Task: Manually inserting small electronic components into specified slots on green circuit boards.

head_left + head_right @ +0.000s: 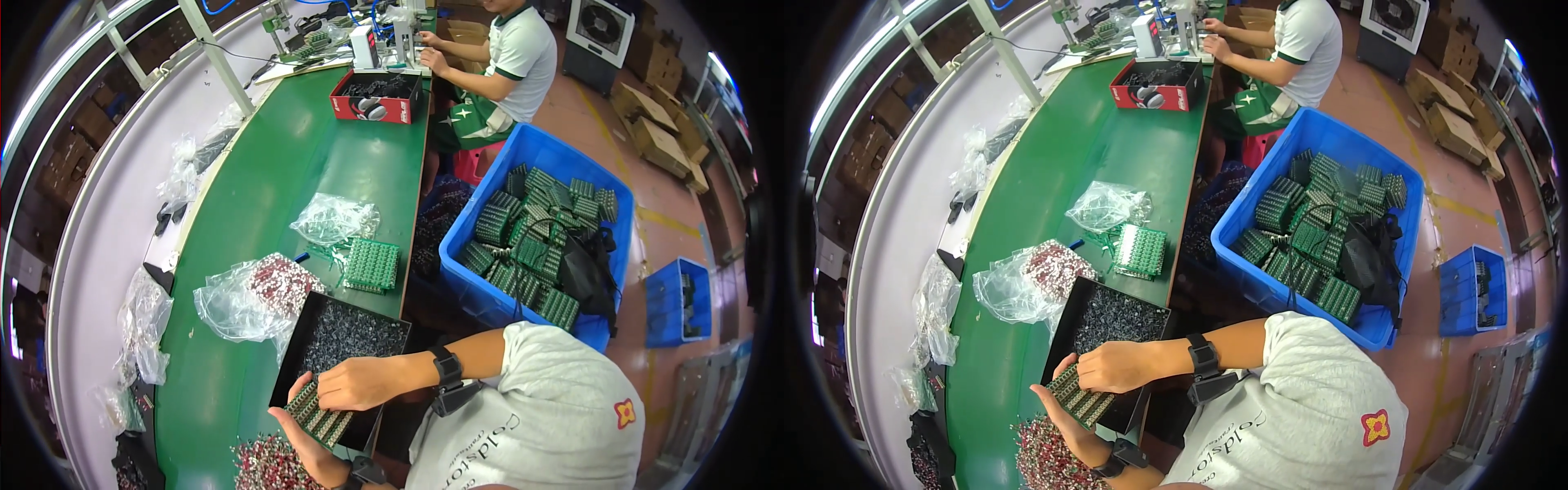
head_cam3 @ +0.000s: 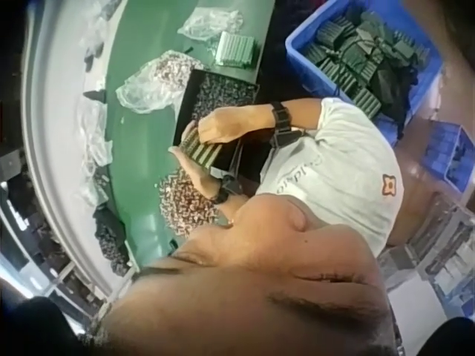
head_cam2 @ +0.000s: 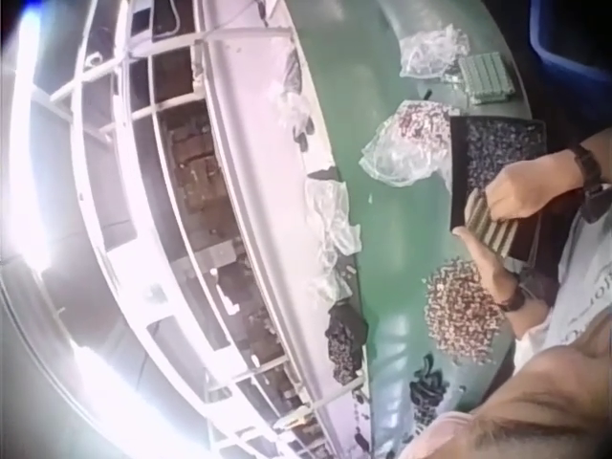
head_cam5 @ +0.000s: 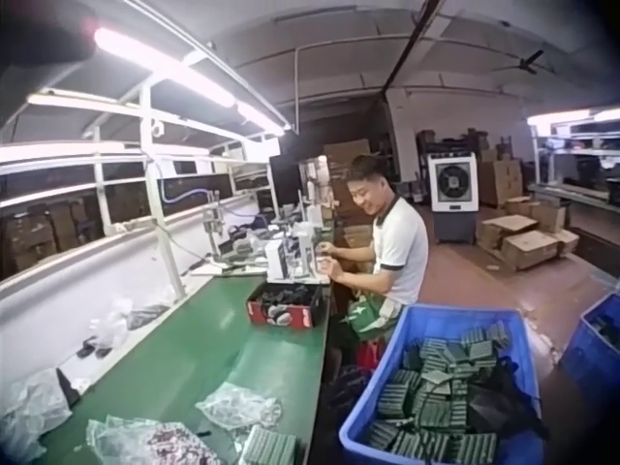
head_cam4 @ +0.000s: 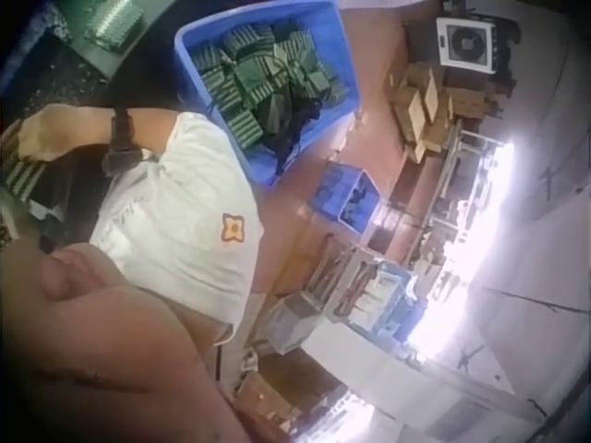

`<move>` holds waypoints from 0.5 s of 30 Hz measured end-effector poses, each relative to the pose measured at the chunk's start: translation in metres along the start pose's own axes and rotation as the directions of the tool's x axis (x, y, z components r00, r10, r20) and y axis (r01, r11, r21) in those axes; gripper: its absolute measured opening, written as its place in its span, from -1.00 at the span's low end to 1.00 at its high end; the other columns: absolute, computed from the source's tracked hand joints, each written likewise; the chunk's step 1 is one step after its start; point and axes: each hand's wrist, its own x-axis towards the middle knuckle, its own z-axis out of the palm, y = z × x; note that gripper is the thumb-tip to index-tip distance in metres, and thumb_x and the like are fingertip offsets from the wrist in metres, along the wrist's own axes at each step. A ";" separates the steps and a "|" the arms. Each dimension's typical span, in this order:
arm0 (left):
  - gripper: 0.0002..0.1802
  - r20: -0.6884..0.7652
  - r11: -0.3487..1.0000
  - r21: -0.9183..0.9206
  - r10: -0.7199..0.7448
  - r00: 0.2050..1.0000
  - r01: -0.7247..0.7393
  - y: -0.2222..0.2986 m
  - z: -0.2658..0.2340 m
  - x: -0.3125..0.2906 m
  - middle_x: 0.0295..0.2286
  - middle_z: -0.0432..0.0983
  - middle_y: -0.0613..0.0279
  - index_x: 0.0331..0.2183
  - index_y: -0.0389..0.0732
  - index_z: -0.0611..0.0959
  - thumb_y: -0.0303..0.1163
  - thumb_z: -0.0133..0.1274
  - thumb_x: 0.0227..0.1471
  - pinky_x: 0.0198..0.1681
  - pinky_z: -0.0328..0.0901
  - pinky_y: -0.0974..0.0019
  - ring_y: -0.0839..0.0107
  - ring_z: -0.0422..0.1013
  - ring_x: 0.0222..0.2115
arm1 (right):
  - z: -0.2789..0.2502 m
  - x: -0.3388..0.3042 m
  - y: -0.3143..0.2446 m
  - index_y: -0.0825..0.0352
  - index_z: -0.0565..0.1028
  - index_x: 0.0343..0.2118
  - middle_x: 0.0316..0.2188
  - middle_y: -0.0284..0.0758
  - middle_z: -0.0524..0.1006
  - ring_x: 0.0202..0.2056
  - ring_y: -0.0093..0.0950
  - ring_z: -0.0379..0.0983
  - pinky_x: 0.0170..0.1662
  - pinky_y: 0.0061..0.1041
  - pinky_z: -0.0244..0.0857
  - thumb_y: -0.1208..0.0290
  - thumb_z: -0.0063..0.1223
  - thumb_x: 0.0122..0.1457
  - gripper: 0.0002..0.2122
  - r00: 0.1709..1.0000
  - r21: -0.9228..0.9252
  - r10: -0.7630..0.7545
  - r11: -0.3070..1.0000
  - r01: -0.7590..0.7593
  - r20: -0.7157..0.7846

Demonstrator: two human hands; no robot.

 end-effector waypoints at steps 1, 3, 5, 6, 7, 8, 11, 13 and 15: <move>-0.03 0.001 1.000 -0.005 -0.001 1.000 0.001 0.000 0.000 0.001 -0.23 0.57 0.05 0.03 -0.37 0.53 0.41 -0.38 0.21 -0.15 0.43 0.32 0.32 0.52 -0.25 | 0.000 0.001 0.002 0.34 0.46 -0.40 -0.44 -0.30 0.42 -0.33 -0.29 0.42 -0.26 -0.35 0.39 0.47 0.16 0.05 -0.89 1.000 -0.020 0.002 1.000 -0.002 0.030; -0.04 0.000 1.000 -0.015 0.005 1.000 -0.005 0.001 0.001 0.001 -0.24 0.57 0.05 0.03 -0.37 0.53 0.40 -0.38 0.21 -0.14 0.43 0.32 0.32 0.52 -0.25 | -0.002 0.001 0.004 0.34 0.46 -0.38 -0.43 -0.30 0.42 -0.32 -0.28 0.42 -0.25 -0.35 0.39 0.49 0.17 0.04 -0.88 0.998 -0.042 -0.001 0.999 0.004 0.065; -0.04 0.008 0.999 0.031 -0.032 0.999 0.032 0.005 -0.002 -0.003 -0.21 0.56 0.05 0.08 -0.33 0.49 0.40 -0.45 0.23 -0.07 0.39 0.30 0.30 0.49 -0.22 | -0.006 0.004 0.003 0.34 0.46 -0.42 -0.45 -0.30 0.43 -0.30 -0.28 0.44 -0.22 -0.32 0.39 0.48 0.16 0.02 -0.89 1.000 0.081 -0.005 0.997 0.004 0.013; -0.04 -0.005 0.999 0.030 -0.014 1.000 0.014 0.004 -0.002 -0.003 -0.22 0.56 0.05 0.08 -0.33 0.49 0.40 -0.45 0.23 -0.08 0.39 0.30 0.29 0.50 -0.22 | -0.009 0.003 0.005 0.34 0.46 -0.42 -0.45 -0.30 0.43 -0.30 -0.28 0.44 -0.22 -0.32 0.39 0.48 0.16 0.02 -0.89 1.000 0.083 -0.011 0.997 0.010 0.016; -0.04 -0.011 1.000 0.030 -0.009 1.000 0.009 0.006 -0.004 -0.005 -0.22 0.56 0.05 0.08 -0.33 0.49 0.40 -0.45 0.23 -0.08 0.39 0.30 0.29 0.50 -0.22 | -0.012 0.003 0.007 0.36 0.47 -0.37 -0.42 -0.29 0.45 -0.30 -0.27 0.43 -0.21 -0.33 0.39 0.51 0.18 0.03 -0.87 1.000 0.124 0.000 0.992 -0.003 0.024; -0.04 0.049 1.000 0.000 -0.015 0.999 0.015 0.009 -0.005 -0.008 -0.21 0.56 0.05 0.08 -0.33 0.49 0.40 -0.45 0.23 -0.08 0.39 0.30 0.29 0.50 -0.22 | -0.014 0.004 0.008 0.38 0.49 -0.31 -0.38 -0.28 0.46 -0.29 -0.26 0.43 -0.20 -0.33 0.39 0.53 0.20 0.03 -0.84 0.999 0.165 0.010 0.986 -0.016 0.034; -0.04 -0.054 1.000 0.012 0.016 0.998 -0.015 0.004 -0.003 -0.008 -0.19 0.56 0.03 0.07 -0.33 0.49 0.40 -0.44 0.22 -0.07 0.39 0.30 0.28 0.49 -0.20 | -0.014 0.012 -0.003 0.39 0.51 -0.29 -0.34 -0.25 0.49 -0.25 -0.23 0.44 -0.17 -0.32 0.40 0.50 0.23 0.03 -0.81 1.000 0.131 0.023 0.991 -0.022 -0.010; -0.04 -0.068 0.998 0.052 0.028 0.997 -0.024 0.007 -0.002 -0.011 -0.16 0.55 0.02 0.08 -0.33 0.48 0.40 -0.43 0.22 -0.05 0.38 0.31 0.29 0.48 -0.18 | -0.009 0.008 0.000 0.38 0.52 -0.28 -0.33 -0.25 0.50 -0.23 -0.23 0.45 -0.15 -0.32 0.40 0.48 0.24 0.02 -0.79 0.998 0.112 0.031 0.993 -0.037 0.048; -0.05 -0.091 0.999 0.020 0.045 0.995 -0.043 0.008 0.005 -0.012 -0.21 0.56 0.05 0.07 -0.35 0.50 0.39 -0.43 0.23 -0.10 0.40 0.33 0.31 0.49 -0.22 | -0.007 0.005 0.003 0.38 0.52 -0.27 -0.32 -0.24 0.51 -0.21 -0.23 0.45 -0.14 -0.32 0.41 0.45 0.26 0.01 -0.78 0.994 0.089 0.043 0.995 -0.053 0.102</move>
